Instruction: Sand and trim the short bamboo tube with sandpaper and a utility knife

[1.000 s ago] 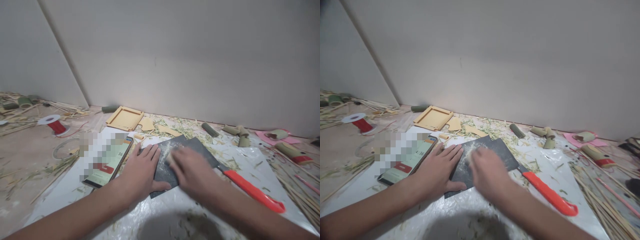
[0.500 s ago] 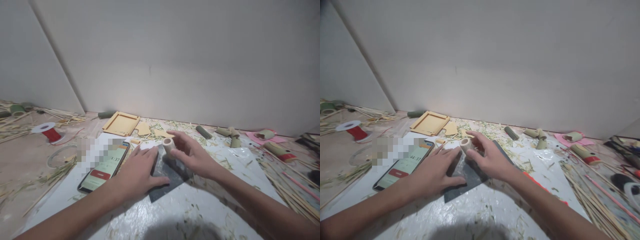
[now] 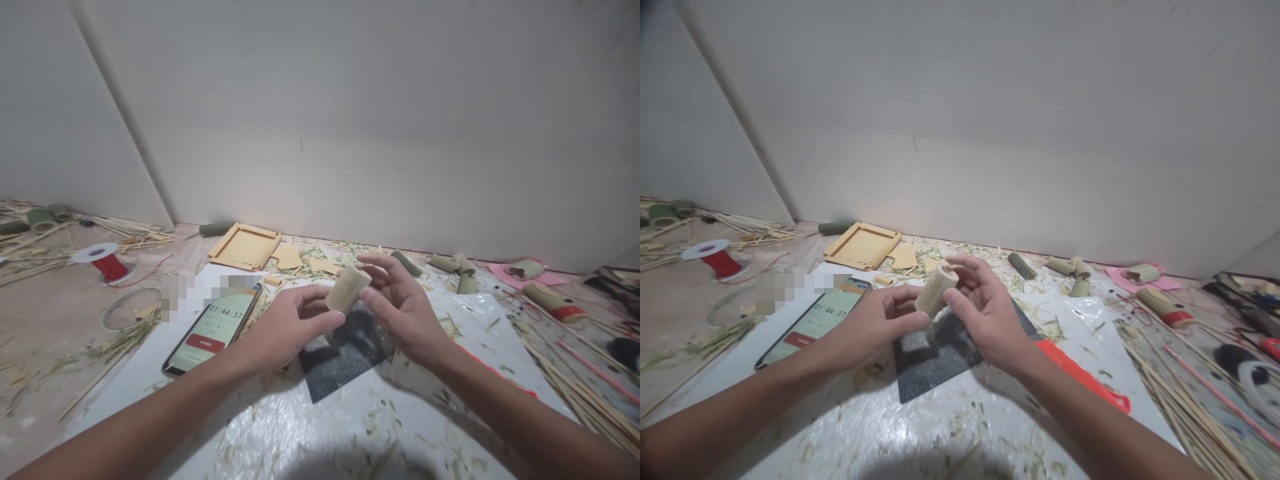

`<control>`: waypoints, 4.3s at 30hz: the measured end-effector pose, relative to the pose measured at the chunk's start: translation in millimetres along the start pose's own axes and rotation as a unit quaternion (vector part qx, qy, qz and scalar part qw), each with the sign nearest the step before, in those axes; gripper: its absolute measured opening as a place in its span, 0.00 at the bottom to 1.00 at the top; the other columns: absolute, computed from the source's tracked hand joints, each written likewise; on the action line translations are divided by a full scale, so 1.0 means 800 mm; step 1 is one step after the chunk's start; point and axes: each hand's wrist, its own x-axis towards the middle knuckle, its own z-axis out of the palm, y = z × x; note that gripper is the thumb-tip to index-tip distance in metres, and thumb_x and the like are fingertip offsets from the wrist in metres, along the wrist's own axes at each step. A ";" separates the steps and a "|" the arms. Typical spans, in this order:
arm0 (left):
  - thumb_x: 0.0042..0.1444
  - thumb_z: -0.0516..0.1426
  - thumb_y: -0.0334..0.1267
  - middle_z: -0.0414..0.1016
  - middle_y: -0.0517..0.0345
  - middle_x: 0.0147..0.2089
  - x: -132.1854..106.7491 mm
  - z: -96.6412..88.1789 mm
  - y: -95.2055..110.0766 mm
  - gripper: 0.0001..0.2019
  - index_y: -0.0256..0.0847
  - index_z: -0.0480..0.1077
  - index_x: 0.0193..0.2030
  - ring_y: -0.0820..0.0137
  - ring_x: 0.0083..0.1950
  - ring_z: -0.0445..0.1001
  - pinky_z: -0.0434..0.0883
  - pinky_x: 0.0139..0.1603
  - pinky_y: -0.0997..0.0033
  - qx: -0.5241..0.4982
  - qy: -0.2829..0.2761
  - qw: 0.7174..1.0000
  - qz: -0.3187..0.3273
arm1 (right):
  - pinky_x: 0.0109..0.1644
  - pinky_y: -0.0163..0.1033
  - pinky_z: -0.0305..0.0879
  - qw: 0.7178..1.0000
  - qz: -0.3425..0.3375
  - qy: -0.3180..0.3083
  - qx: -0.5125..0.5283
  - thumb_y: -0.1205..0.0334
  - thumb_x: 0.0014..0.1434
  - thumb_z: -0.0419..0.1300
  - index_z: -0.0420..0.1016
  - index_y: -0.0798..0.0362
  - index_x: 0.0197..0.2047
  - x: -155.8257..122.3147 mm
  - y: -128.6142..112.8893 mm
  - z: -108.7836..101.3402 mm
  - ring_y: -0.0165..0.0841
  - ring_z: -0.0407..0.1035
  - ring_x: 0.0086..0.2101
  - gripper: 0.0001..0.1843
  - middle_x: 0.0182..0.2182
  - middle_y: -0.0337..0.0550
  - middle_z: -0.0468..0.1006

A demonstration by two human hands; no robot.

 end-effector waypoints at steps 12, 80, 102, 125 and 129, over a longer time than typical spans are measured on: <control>0.53 0.60 0.41 0.78 0.62 0.50 -0.005 0.001 0.001 0.14 0.48 0.74 0.47 0.65 0.52 0.74 0.71 0.56 0.60 0.230 0.137 0.962 0.057 | 0.46 0.40 0.67 0.961 0.027 -0.153 -0.231 0.62 0.57 0.61 0.74 0.48 0.44 0.002 -0.021 -0.021 0.34 0.71 0.41 0.10 0.42 0.41 0.78; 0.47 0.48 0.74 0.46 0.41 0.72 -0.008 0.001 -0.062 0.55 0.29 0.48 0.70 0.54 0.72 0.46 0.42 0.71 0.49 0.591 -0.053 0.805 0.014 | 0.42 0.43 0.57 0.736 0.003 -0.128 -0.665 0.61 0.65 0.53 0.72 0.56 0.41 0.011 0.039 -0.010 0.42 0.66 0.38 0.10 0.36 0.50 0.73; 0.46 0.49 0.74 0.46 0.41 0.71 -0.011 0.002 -0.054 0.56 0.27 0.48 0.70 0.53 0.72 0.46 0.42 0.71 0.46 0.593 -0.063 0.802 -0.010 | 0.34 0.39 0.54 0.804 0.029 -0.157 -0.572 0.64 0.62 0.53 0.68 0.54 0.29 -0.011 0.022 0.012 0.35 0.62 0.32 0.10 0.31 0.46 0.70; 0.47 0.46 0.75 0.48 0.40 0.71 -0.012 0.001 -0.061 0.55 0.30 0.49 0.70 0.52 0.72 0.47 0.40 0.71 0.48 0.599 -0.041 0.799 0.018 | 0.39 0.39 0.59 0.827 -0.009 -0.100 -0.553 0.55 0.65 0.52 0.74 0.52 0.41 0.007 0.031 -0.012 0.36 0.70 0.37 0.12 0.35 0.43 0.78; 0.48 0.46 0.75 0.48 0.39 0.71 -0.012 0.001 -0.061 0.55 0.28 0.49 0.70 0.52 0.72 0.47 0.40 0.70 0.47 0.599 -0.048 0.799 0.013 | 0.38 0.39 0.58 0.808 -0.017 -0.132 -0.575 0.60 0.65 0.52 0.73 0.52 0.39 0.005 0.028 -0.013 0.36 0.68 0.36 0.10 0.34 0.44 0.76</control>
